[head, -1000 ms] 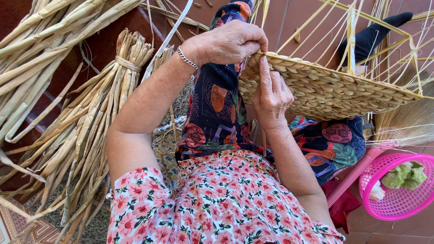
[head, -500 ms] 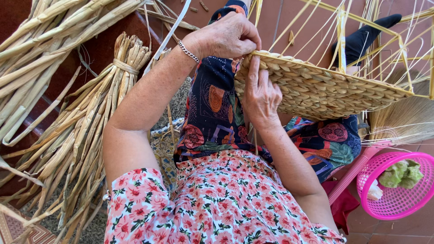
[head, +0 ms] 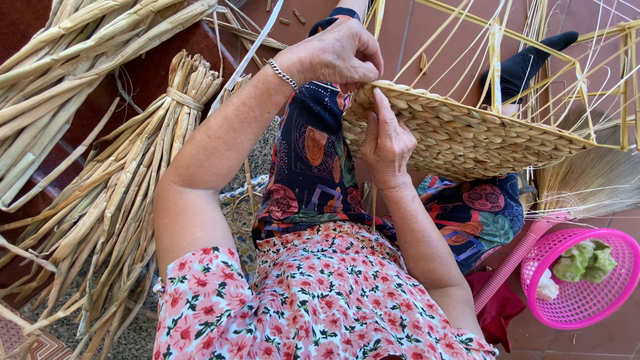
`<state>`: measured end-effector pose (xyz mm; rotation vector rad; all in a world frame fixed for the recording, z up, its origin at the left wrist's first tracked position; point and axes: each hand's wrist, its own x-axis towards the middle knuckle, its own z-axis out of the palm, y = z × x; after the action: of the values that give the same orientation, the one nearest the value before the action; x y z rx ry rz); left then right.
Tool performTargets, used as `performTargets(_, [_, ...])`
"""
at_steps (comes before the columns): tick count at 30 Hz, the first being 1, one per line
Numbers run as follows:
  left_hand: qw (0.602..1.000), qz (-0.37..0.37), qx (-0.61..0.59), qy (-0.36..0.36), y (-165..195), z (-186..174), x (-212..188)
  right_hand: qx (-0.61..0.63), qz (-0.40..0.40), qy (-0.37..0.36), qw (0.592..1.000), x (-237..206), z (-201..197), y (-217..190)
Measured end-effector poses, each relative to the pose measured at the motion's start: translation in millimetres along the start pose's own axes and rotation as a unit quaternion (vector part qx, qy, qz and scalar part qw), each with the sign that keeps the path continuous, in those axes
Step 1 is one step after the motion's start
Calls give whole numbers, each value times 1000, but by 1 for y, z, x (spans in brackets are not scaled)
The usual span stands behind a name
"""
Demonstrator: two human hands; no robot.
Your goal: The person weaves a basket using dried palm leaves and a yellow metal frame. They trim excess strands with scissors, then interlace the leaves through the frame to build up the basket's sides.
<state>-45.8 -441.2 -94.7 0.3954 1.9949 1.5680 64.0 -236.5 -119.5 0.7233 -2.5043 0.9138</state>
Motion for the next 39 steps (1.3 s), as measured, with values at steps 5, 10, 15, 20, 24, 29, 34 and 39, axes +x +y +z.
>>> performTargets(5, [996, 14, -76, -38, -7, -8, -2, -63, -9, -27, 998, -1, 5, 3])
performTargets(10, [998, 18, -19, -50, 4, -14, 6, -93, -10, -54, 994, 4, 12, 9])
performTargets(15, [994, -65, 82, -30, 19, -9, 14, -76, -25, -46, 996, 8, 6, 6])
performTargets(20, [993, -5, 118, -21, 14, -3, 13, 43, 22, -6, 999, 10, -12, 3])
performTargets(24, [995, 38, 97, -7, 6, -2, 11, 31, 6, 1, 1000, 15, -9, 5])
performTargets(29, [999, 12, -19, -40, 4, -10, 7, 30, 16, 44, 998, 17, 5, 8])
performTargets(34, [999, -15, -8, -45, 6, -12, 13, 75, 67, 44, 994, 14, 13, 13])
performTargets(39, [981, 117, 145, 60, -3, -3, 15, 152, 134, 16, 979, 16, 10, 12])
